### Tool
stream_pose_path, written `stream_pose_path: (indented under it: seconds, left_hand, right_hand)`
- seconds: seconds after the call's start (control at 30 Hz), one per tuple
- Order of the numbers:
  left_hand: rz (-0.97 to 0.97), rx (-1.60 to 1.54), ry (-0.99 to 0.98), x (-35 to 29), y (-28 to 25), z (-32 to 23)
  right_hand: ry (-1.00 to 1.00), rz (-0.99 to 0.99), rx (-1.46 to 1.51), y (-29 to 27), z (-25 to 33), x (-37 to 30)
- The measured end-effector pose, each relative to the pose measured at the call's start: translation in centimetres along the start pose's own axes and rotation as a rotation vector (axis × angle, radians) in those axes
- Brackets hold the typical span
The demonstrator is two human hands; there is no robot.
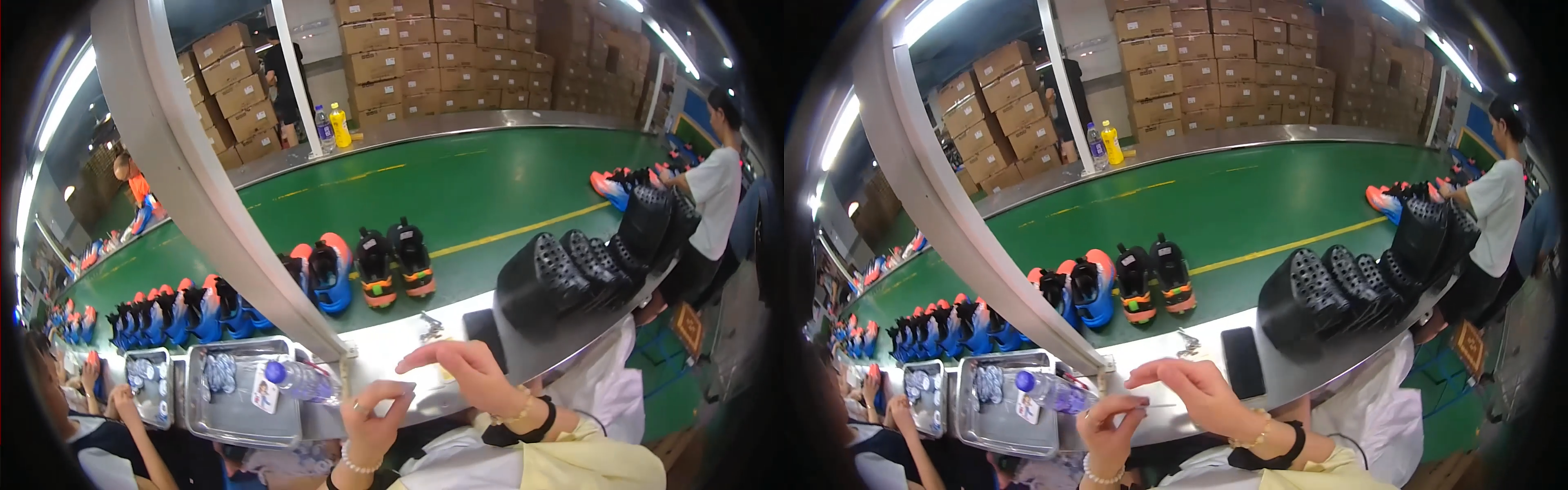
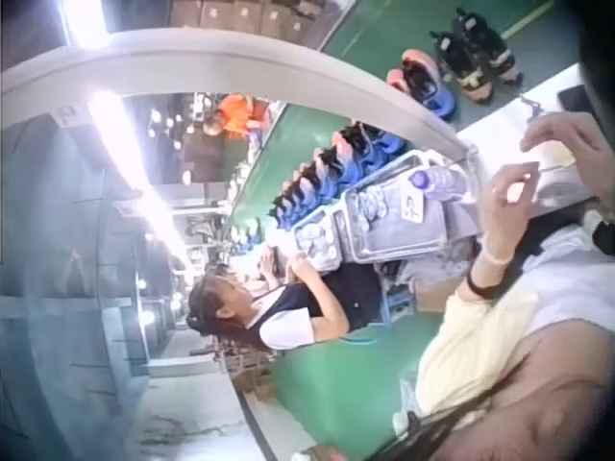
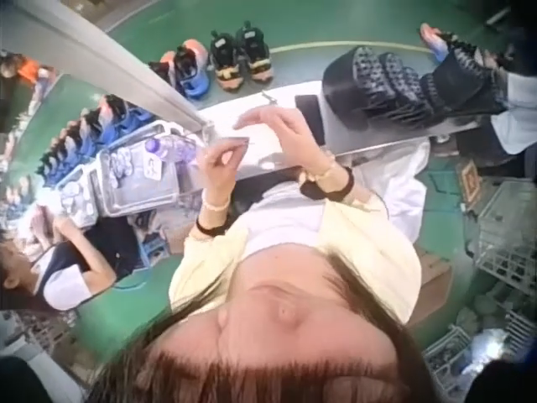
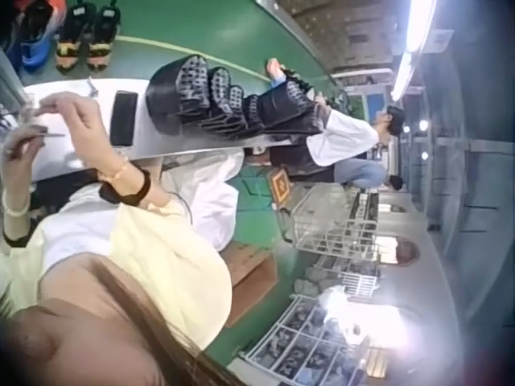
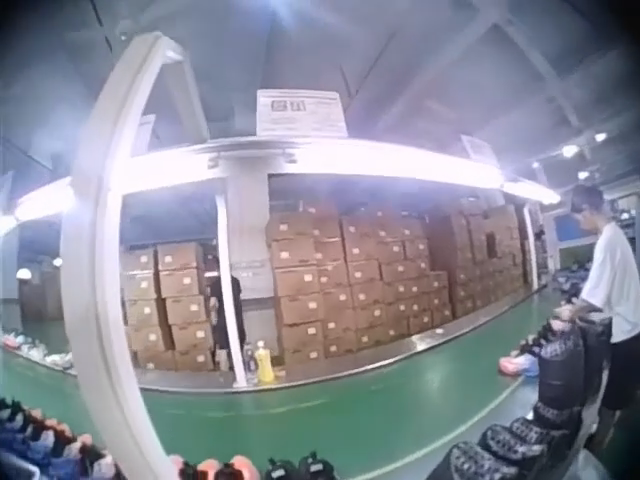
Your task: Assembling and inspecting shoes on a production line.
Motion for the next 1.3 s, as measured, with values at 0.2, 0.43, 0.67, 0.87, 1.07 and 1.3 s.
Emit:
stream_pose_path:
  seconds: [0.2,0.43,0.67,0.87,1.07,1.3]
  left_hand:
    - [0.174,-0.069,-0.139,0.3,6.5,6.0]
    - [-0.373,0.646,-0.036,11.5,-2.5,18.3]
    - [-0.139,0.419,-0.215,11.8,-1.1,26.4]
    - [-0.041,0.427,-0.214,13.3,6.2,25.8]
    - [0.135,0.374,-0.321,13.7,11.6,28.6]
    - [0.143,0.398,-0.19,11.5,10.0,24.7]
  right_hand:
    - [0.19,-0.201,0.146,-6.8,-2.8,-1.0]
    - [0.265,-0.048,-0.433,-11.8,-4.5,-3.4]
    - [0.41,-0.053,-0.747,-16.1,-6.3,-10.0]
    - [0.32,-0.212,-0.857,-18.3,-7.5,-8.7]
    - [0.192,-0.249,-1.042,-17.7,-8.2,0.7]
    - [0.224,-0.262,-1.121,-18.9,-13.9,5.5]
Point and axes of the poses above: each hand's wrist, its own x-axis towards the middle knuckle, its own y-axis out of the palm, z = x × y, the point moved 10 cm from there along x, towards the middle knuckle, and after that the axes turned 9 degrees about -x, right-handed, at the moved point
